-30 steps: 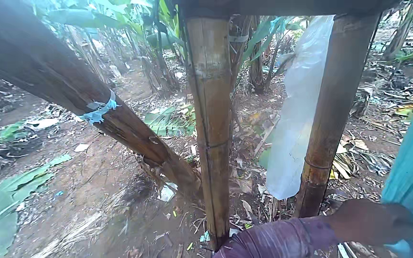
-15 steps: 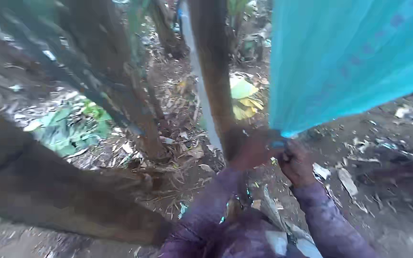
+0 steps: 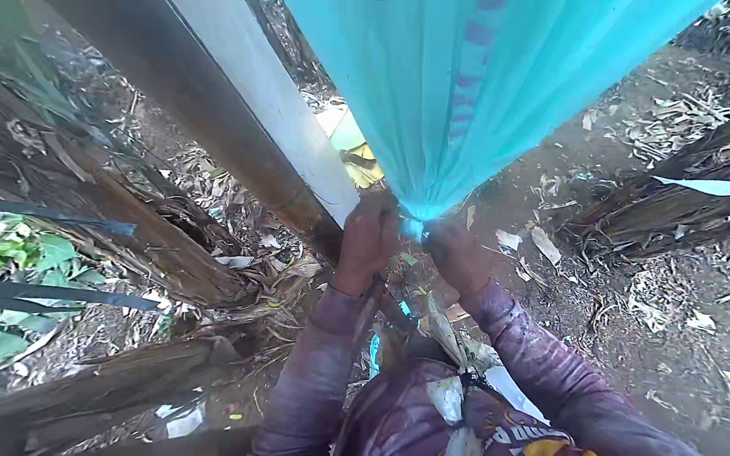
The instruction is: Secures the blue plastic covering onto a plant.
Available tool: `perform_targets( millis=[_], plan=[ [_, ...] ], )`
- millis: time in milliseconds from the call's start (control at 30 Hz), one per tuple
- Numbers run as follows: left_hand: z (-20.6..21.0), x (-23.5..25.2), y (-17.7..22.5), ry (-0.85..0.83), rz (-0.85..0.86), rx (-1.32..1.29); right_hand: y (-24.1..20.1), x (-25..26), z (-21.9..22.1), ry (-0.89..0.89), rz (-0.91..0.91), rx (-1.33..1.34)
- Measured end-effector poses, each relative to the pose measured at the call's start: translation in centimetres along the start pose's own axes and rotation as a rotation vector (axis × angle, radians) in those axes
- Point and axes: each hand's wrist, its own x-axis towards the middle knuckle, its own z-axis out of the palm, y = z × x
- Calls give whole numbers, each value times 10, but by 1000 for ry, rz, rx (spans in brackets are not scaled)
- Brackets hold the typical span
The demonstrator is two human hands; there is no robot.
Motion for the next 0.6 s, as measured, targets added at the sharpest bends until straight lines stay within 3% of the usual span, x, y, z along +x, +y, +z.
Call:
perform_targets(
  millis=[133, 333, 433, 500, 600],
  plan=[
    [18, -4, -13, 104, -28, 233, 46, -4, -10, 33, 64, -69],
    [13, -47, 3, 211, -304, 48, 88, -2, -35, -32, 202, -469],
    [0, -79, 19, 307, -156, -29, 110, -10, -59, -42, 303, -554],
    [-20, -114, 34, 332, -78, 8, 121, -17, -73, -155, 409, -674],
    [-91, -181, 68, 363, -93, 119, 135, -21, -84, -320, 473, -834]
  ],
)
